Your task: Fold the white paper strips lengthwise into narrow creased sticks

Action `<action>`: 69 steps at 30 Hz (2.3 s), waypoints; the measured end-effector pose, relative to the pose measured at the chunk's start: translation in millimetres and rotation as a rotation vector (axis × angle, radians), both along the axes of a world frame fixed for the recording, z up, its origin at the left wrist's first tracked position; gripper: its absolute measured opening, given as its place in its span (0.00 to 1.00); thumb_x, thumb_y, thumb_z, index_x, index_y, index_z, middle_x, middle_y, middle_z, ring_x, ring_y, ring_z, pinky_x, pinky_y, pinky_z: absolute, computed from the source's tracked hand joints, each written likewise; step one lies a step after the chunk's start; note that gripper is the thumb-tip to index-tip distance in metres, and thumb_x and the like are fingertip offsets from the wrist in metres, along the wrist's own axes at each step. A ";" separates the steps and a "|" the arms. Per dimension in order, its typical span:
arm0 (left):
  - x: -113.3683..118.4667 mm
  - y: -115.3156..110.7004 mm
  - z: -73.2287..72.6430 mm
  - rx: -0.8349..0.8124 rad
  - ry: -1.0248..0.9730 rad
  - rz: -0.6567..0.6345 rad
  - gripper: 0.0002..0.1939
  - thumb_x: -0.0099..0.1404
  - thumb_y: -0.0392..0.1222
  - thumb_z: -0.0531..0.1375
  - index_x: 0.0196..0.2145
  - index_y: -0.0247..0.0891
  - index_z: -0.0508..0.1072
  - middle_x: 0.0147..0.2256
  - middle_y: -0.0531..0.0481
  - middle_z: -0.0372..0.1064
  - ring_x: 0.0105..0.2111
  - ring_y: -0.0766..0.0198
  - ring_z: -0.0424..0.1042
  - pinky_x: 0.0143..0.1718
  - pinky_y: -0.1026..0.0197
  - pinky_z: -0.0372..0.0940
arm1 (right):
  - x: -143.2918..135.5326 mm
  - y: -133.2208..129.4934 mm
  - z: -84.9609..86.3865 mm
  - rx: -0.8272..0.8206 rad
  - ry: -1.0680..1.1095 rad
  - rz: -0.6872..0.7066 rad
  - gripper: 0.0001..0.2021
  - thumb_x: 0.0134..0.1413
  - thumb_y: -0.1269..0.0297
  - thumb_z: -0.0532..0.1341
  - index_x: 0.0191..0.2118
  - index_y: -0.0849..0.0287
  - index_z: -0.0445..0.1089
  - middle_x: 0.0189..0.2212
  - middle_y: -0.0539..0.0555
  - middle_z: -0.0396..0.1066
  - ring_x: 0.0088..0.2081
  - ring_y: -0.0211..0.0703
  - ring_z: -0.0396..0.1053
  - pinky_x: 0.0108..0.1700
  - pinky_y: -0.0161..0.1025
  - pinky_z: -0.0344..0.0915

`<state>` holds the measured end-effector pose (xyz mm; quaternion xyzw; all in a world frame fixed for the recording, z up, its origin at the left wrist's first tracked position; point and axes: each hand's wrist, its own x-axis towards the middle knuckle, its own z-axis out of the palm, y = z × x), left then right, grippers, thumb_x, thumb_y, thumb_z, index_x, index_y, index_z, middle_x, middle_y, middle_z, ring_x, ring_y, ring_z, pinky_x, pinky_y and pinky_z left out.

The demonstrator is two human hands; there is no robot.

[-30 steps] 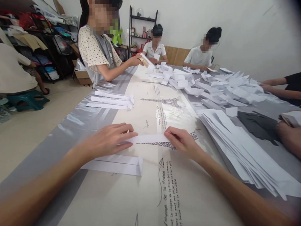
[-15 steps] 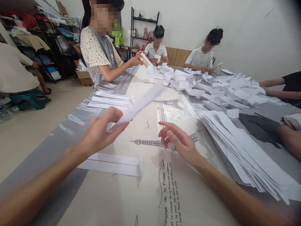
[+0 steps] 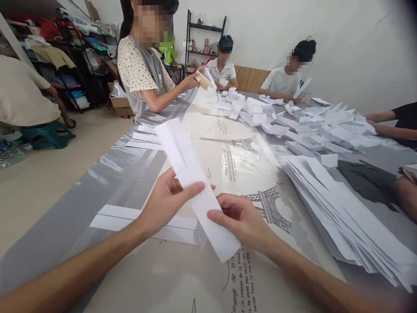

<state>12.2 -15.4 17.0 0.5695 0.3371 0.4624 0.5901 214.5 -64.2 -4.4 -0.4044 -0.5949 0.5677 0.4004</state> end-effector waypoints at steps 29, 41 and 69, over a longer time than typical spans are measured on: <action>-16.1 30.7 -20.8 -0.113 0.028 0.120 0.14 0.58 0.50 0.72 0.34 0.36 0.82 0.39 0.42 0.81 0.41 0.52 0.80 0.45 0.55 0.73 | 17.9 12.7 -0.2 0.141 -0.309 0.038 0.12 0.65 0.56 0.61 0.34 0.54 0.77 0.30 0.51 0.73 0.30 0.40 0.66 0.31 0.38 0.64; -5.9 6.8 -16.6 -0.093 0.156 0.037 0.12 0.58 0.51 0.71 0.33 0.41 0.81 0.36 0.48 0.81 0.37 0.53 0.79 0.41 0.54 0.73 | 12.5 8.5 5.5 0.154 -0.254 0.045 0.17 0.65 0.56 0.61 0.25 0.56 0.71 0.22 0.48 0.63 0.24 0.36 0.55 0.25 0.37 0.54; -62.4 74.3 0.4 0.315 0.585 0.432 0.18 0.62 0.53 0.61 0.22 0.38 0.72 0.24 0.53 0.67 0.26 0.65 0.64 0.28 0.63 0.56 | 49.9 28.4 3.3 0.280 -0.532 0.093 0.17 0.68 0.57 0.54 0.27 0.57 0.66 0.25 0.48 0.62 0.26 0.35 0.56 0.27 0.35 0.54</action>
